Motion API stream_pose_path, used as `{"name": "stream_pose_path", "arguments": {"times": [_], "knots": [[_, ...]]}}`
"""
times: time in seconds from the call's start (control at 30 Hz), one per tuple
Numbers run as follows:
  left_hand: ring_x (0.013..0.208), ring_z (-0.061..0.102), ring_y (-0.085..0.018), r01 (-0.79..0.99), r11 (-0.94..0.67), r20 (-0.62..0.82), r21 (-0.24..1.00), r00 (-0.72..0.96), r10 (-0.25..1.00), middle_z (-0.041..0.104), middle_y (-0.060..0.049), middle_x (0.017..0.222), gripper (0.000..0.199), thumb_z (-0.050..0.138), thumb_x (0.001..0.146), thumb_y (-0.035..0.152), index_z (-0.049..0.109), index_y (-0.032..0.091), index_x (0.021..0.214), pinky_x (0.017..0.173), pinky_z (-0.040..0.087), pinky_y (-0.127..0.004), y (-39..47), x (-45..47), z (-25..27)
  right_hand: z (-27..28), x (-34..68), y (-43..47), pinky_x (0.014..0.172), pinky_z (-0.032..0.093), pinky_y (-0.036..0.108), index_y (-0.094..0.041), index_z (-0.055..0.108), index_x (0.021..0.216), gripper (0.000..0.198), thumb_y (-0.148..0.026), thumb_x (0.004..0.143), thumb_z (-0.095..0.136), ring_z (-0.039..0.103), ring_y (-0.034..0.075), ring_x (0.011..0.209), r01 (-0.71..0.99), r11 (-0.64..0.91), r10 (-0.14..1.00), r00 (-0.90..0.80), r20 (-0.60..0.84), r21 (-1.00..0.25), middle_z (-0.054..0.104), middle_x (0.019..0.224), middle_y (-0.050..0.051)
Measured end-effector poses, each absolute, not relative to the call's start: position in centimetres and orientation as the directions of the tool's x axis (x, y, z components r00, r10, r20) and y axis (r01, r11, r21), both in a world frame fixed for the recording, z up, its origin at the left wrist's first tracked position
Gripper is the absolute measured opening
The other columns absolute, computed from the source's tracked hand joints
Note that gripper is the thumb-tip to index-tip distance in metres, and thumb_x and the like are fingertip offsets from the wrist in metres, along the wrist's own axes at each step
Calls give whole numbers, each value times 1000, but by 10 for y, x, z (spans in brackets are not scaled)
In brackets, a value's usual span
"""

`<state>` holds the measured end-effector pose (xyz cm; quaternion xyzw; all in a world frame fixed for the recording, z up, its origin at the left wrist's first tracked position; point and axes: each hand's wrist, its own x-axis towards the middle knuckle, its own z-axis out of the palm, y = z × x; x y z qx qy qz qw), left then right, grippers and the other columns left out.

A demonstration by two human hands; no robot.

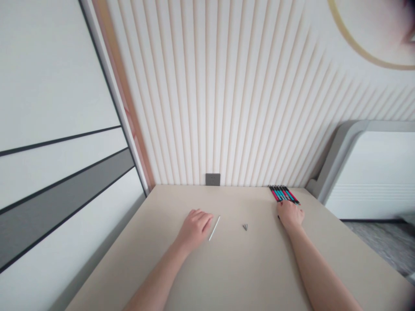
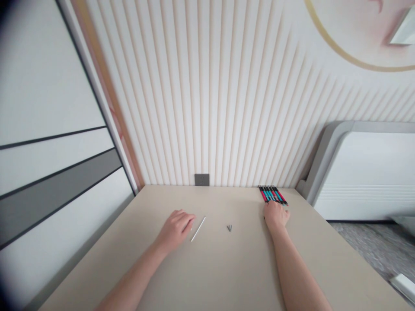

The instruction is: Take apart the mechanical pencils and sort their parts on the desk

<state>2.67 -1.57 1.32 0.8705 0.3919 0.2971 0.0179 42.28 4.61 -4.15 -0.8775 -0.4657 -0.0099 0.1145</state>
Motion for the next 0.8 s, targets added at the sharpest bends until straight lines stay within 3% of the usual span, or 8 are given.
{"name": "stream_pose_path", "arguments": {"times": [0.13, 0.33, 0.53, 0.7, 0.8], "knots": [[90, 60, -22, 824, -475, 438, 308, 320, 840, 69, -7, 94, 20, 45, 92, 18, 63, 19, 102, 83, 41, -34, 3, 3, 9, -40, 421, 43, 78, 39, 40, -13, 72, 92, 40, -30, 94, 37, 66, 29, 92, 826, -530, 817, 558, 145, -190, 70, 101, 19], [91, 59, -23, 927, -289, 243, 241, 231, 942, 66, -8, 91, 17, 53, 89, 30, 65, 19, 90, 83, 42, -31, 10, -17, -4, -29, 412, 34, 79, 37, 37, -16, 71, 94, 36, -28, 95, 36, 64, 26, 94, 880, -439, 842, 473, 259, -183, 70, 103, 15], [93, 59, -24, 929, -281, 197, 239, 237, 951, 66, -8, 94, 13, 58, 85, 29, 67, 19, 87, 83, 41, -32, 8, -16, -2, -18, 346, 20, 82, 36, 34, -18, 70, 96, 26, -24, 95, 44, 61, 24, 93, 990, 52, 872, 17, 489, -128, 71, 92, 9], [93, 60, -23, 925, -294, 160, 240, 261, 952, 67, -8, 95, 12, 56, 86, 19, 67, 19, 90, 83, 41, -31, 7, -13, -1, -13, 259, -9, 82, 38, 33, -23, 68, 104, 23, -22, 96, 46, 59, 21, 92, 860, 482, 810, -366, 458, -166, 69, 97, 7], [94, 60, -22, 921, -313, 164, 231, 280, 946, 67, -8, 95, 14, 54, 87, 16, 66, 19, 91, 84, 41, -31, 6, -11, -3, -10, 217, -25, 82, 39, 33, -24, 67, 107, 21, -25, 95, 49, 58, 21, 92, 807, 542, 805, -417, 423, -236, 68, 98, 6]]}}
